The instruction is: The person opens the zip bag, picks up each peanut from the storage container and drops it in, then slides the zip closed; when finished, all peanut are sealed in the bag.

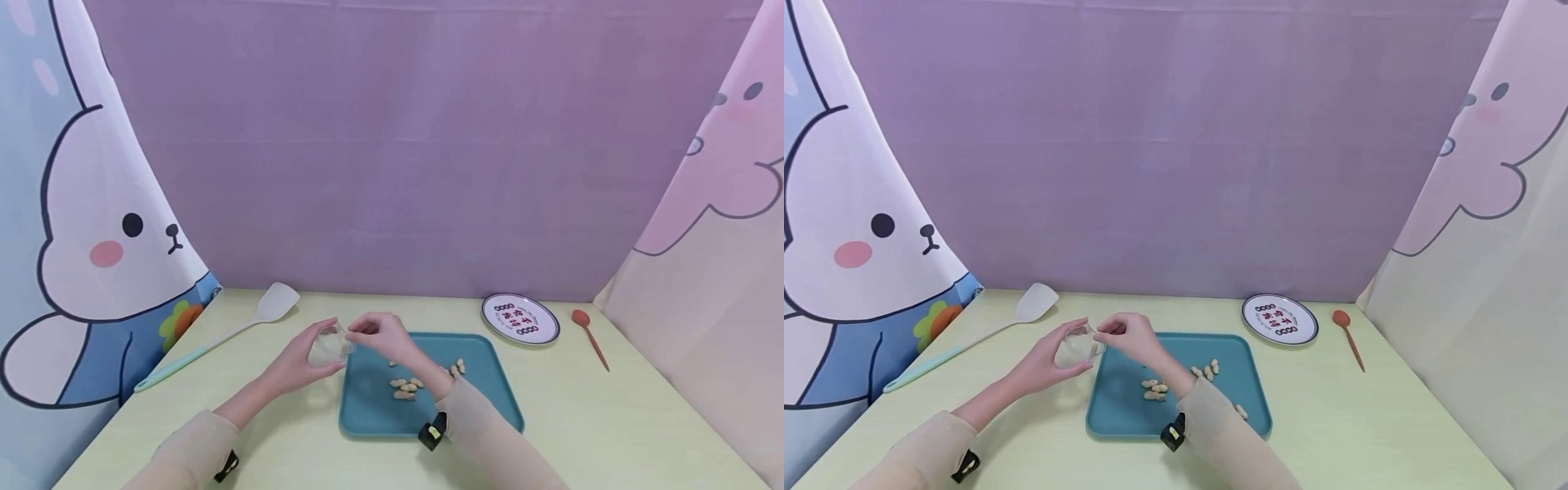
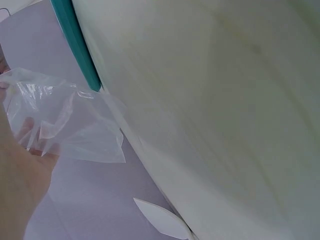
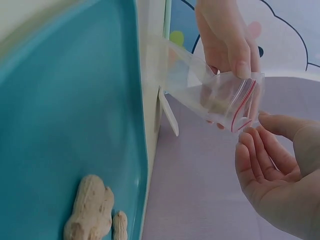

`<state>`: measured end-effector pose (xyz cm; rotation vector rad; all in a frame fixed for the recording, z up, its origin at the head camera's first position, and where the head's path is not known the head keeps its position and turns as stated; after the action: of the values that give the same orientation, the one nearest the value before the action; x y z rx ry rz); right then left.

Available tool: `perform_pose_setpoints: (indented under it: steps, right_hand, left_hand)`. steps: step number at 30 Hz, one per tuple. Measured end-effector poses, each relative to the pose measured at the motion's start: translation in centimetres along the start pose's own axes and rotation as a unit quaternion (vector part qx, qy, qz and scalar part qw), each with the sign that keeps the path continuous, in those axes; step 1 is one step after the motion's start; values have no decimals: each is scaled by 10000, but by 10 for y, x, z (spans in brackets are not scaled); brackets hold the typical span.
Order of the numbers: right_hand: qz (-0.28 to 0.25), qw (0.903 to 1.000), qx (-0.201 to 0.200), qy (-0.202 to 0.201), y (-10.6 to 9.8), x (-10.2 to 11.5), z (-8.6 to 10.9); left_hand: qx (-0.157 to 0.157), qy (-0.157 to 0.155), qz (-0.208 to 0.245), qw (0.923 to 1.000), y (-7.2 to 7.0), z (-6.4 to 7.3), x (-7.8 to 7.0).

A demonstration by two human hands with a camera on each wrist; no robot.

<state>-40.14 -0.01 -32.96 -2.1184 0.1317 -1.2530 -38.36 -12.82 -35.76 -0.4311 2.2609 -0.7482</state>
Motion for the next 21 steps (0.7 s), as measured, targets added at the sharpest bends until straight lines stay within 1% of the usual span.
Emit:
perform_pose_setpoints:
  steps: [5,9,13,16,21]
  right_hand:
    - [-30,10000,-82,35,-4,-2,2]
    - [-133,9998,-155,54,-10,-5,3]
    - [-129,9998,-175,41,-18,-10,6]
    - [-41,9998,-176,60,-27,-13,12]
    - [99,9995,-246,160,-50,-24,31]
  left_hand:
    - [-50,43,71,10000,-2,0,-2]
    - [-35,-3,113,9999,-2,-1,0]
    - [-36,-44,128,9999,-2,-2,1]
    - [-6,-69,82,9999,0,-1,3]
    - [39,-71,-26,10000,2,-1,4]
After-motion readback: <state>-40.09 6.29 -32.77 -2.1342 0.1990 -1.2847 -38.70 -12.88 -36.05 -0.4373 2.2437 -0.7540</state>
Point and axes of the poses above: each hand's wrist, its own z-axis away from the middle knuckle, its own y-axis out of the palm, x = y × z, the point moved 10 cm from there along -z, towards the middle knuckle, and after that the axes turned 3 degrees about z, right-handed, at the moved point
